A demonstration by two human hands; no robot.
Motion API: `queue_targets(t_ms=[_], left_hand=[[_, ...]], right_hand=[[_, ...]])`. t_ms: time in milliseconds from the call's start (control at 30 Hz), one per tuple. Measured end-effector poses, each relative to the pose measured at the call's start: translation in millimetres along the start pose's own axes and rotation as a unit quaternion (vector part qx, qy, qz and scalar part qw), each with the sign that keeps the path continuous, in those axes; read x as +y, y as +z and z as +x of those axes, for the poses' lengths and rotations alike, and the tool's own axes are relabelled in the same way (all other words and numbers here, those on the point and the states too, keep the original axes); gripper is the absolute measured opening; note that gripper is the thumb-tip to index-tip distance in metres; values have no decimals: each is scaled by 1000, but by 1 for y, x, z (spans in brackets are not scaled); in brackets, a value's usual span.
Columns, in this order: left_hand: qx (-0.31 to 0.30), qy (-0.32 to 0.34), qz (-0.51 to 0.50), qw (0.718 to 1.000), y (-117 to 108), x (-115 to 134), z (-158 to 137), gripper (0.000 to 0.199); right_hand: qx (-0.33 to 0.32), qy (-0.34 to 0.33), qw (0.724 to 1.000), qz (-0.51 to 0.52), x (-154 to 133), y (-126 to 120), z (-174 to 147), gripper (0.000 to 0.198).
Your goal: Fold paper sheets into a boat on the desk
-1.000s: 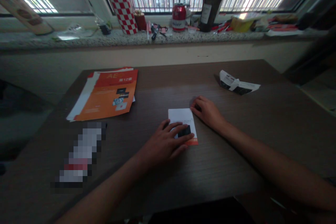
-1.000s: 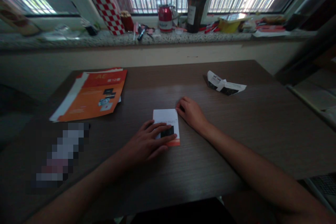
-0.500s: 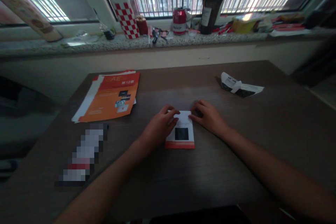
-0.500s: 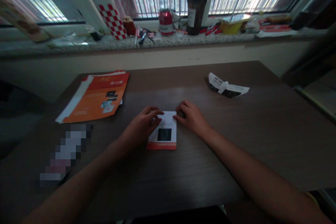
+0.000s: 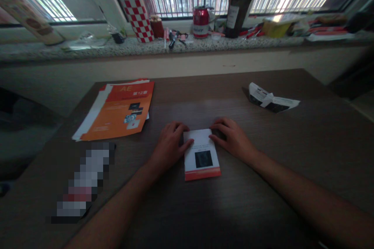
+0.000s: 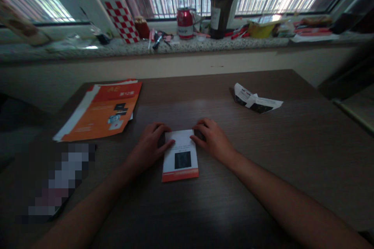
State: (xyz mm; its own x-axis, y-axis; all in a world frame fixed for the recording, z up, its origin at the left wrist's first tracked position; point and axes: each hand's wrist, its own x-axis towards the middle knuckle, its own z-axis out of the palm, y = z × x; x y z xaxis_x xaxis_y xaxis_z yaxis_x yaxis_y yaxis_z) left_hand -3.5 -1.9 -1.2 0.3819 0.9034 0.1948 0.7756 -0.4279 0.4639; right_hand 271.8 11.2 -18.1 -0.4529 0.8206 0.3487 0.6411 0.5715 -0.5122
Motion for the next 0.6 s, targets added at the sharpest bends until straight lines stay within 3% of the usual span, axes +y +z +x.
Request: queue_targets(t_ms=[367, 600], left_hand=[[-14, -7, -18, 1000, -2, -1, -4, 28], [7, -14, -94, 995, -8, 6, -3, 15]], right_hand=[[-31, 27, 999, 33, -6, -5, 1, 26], [-22, 96, 987, 123, -11, -8, -1, 19]])
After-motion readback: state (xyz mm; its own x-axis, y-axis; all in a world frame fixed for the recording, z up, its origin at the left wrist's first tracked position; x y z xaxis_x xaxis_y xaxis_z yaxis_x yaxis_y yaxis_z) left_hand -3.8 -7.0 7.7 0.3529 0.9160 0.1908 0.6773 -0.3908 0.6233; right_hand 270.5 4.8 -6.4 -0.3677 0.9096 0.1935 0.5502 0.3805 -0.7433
